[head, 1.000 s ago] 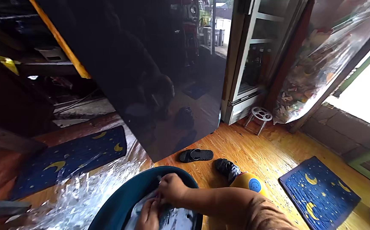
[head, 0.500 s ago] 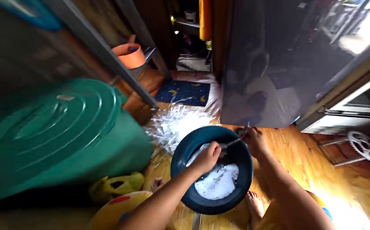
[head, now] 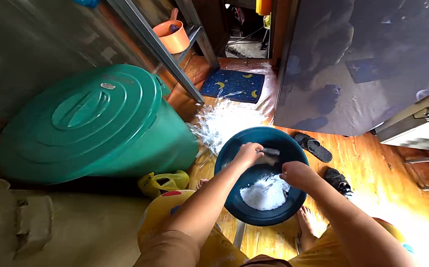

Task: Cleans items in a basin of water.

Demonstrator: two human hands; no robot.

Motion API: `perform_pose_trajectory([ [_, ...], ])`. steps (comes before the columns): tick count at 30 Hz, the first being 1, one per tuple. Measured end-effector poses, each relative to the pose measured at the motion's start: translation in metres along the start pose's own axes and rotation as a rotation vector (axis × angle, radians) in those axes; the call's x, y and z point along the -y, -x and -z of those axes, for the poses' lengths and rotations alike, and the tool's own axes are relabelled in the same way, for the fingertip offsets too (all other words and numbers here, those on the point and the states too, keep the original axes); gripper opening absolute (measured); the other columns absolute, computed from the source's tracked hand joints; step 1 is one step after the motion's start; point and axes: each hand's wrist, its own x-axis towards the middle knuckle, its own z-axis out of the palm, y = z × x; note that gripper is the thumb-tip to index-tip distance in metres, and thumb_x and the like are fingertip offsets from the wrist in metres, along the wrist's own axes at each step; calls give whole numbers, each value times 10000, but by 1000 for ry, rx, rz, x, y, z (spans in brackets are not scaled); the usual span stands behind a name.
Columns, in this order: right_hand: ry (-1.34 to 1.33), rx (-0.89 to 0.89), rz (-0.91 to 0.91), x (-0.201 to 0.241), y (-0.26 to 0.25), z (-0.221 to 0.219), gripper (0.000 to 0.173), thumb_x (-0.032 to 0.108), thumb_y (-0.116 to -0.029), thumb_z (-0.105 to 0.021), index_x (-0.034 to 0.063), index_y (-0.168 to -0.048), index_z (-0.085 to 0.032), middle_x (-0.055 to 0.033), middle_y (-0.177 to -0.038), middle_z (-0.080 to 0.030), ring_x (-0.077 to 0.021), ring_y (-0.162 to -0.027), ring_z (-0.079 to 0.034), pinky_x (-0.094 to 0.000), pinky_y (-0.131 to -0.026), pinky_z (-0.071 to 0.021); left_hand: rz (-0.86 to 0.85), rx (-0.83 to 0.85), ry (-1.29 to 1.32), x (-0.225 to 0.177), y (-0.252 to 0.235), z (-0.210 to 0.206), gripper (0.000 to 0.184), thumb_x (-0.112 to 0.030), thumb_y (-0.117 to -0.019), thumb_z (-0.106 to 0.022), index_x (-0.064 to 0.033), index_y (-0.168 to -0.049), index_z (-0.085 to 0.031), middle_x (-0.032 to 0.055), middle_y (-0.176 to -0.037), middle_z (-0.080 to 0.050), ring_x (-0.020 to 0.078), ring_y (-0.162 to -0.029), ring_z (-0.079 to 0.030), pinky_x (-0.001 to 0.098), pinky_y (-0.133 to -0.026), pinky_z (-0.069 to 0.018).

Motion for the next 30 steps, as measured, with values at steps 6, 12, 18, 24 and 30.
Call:
perform_pose_trajectory([
  [6, 63, -8, -155, -10, 13, 19, 425, 364, -1051, -534, -4, -1240, -632, -255, -1243, -648, -431, -1204, -619, -648, -947, -493, -18, 149, -189, -2, -37, -43, 285, -242, -1030, -591, -72, -1212, -729, 167, -1263, -693, 320, -1272, -613, 534, -1112, -451],
  [12, 49, -23, -163, -18, 26, 26, 425, 371, -1050, -543, 19, -1282, -604, -231, -1240, -650, -402, -1211, -620, -607, -964, -499, 150, 192, -281, -9, -59, -69, 383, -240, -974, -641, -27, -1292, -657, 205, -1382, -620, 378, -1343, -557, 605, -1099, -453],
  [18, 77, -13, -162, -19, 26, 25, 442, 358, -1051, -552, 26, -1341, -577, -228, -1287, -633, -397, -1239, -610, -599, -976, -504, 169, 227, -196, -3, -66, -65, 340, -208, -990, -602, -41, -1278, -671, 202, -1362, -635, 366, -1328, -572, 608, -1104, -441],
  [24, 61, -32, -145, -14, 25, 25, 456, 349, -1028, -597, 29, -1353, -576, -230, -1295, -628, -406, -1245, -601, -615, -979, -493, 54, 191, -98, 6, -59, -42, 354, -353, -1018, -642, -48, -1164, -747, 171, -1210, -713, 322, -1216, -643, 568, -1083, -460],
  [30, 81, -38, -137, -10, 21, 23, 477, 396, -1046, -549, 25, -1344, -582, -227, -1290, -632, -396, -1249, -602, -603, -984, -491, -31, 105, -185, 12, -45, -13, 350, -294, -1082, -522, -62, -1205, -753, 183, -1259, -696, 341, -1275, -608, 547, -1121, -432],
])
